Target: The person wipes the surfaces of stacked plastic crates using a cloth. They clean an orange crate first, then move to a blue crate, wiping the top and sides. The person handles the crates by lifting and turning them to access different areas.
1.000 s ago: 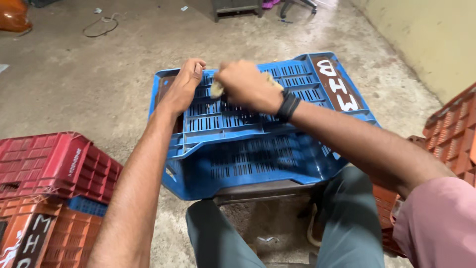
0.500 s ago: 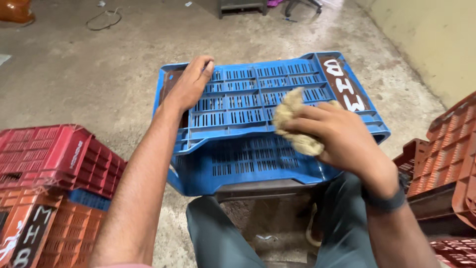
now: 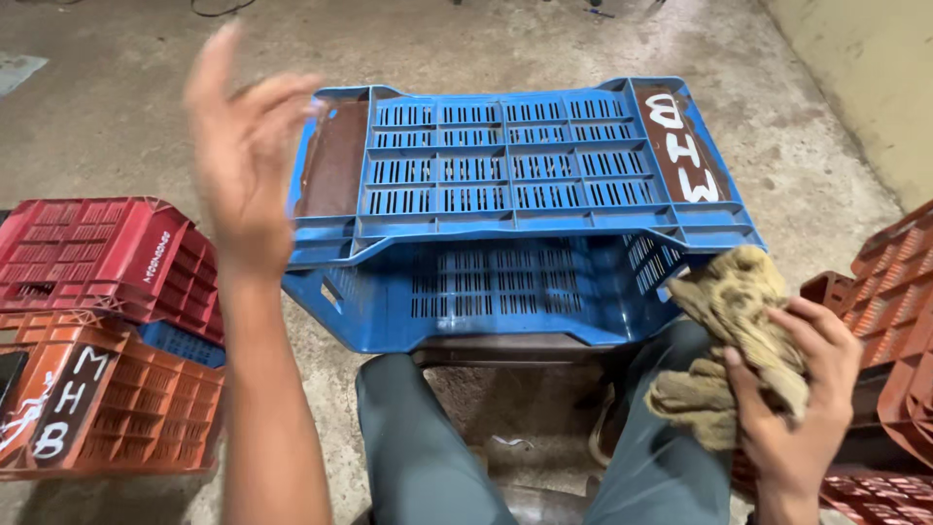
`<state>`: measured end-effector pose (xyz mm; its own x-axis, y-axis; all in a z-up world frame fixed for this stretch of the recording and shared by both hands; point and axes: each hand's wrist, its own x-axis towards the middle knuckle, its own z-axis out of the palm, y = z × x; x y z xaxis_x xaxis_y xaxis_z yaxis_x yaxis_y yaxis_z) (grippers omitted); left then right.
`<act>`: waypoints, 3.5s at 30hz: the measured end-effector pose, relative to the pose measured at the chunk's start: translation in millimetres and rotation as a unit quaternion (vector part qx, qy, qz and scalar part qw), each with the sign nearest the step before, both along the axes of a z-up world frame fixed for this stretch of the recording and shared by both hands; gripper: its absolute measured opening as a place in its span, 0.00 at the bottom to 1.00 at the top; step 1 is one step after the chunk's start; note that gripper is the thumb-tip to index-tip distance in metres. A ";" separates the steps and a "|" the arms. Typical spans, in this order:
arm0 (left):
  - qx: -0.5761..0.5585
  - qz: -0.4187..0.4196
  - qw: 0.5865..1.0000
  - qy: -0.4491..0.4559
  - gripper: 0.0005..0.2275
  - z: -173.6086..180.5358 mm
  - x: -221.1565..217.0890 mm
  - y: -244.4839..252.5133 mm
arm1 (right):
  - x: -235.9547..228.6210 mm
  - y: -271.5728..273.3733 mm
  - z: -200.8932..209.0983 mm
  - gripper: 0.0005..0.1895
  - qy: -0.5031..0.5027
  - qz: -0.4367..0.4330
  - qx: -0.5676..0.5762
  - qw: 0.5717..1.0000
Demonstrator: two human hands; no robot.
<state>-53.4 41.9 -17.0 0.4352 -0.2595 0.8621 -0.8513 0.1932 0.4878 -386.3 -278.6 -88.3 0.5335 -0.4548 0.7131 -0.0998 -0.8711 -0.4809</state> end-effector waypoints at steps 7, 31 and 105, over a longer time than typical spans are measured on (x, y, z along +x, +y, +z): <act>-0.106 0.318 0.904 0.267 0.21 -172.8 -79.8 51.2 | 19.2 -66.0 -97.3 0.44 -0.135 0.169 0.455 0.864; -0.036 0.085 0.917 0.388 0.17 -134.7 -20.8 45.3 | 80.8 -120.7 -9.9 0.16 0.055 0.123 0.501 0.855; 0.062 0.179 0.844 0.503 0.29 -86.1 126.9 -10.9 | 164.8 -233.0 54.5 0.38 0.319 -0.059 0.245 0.914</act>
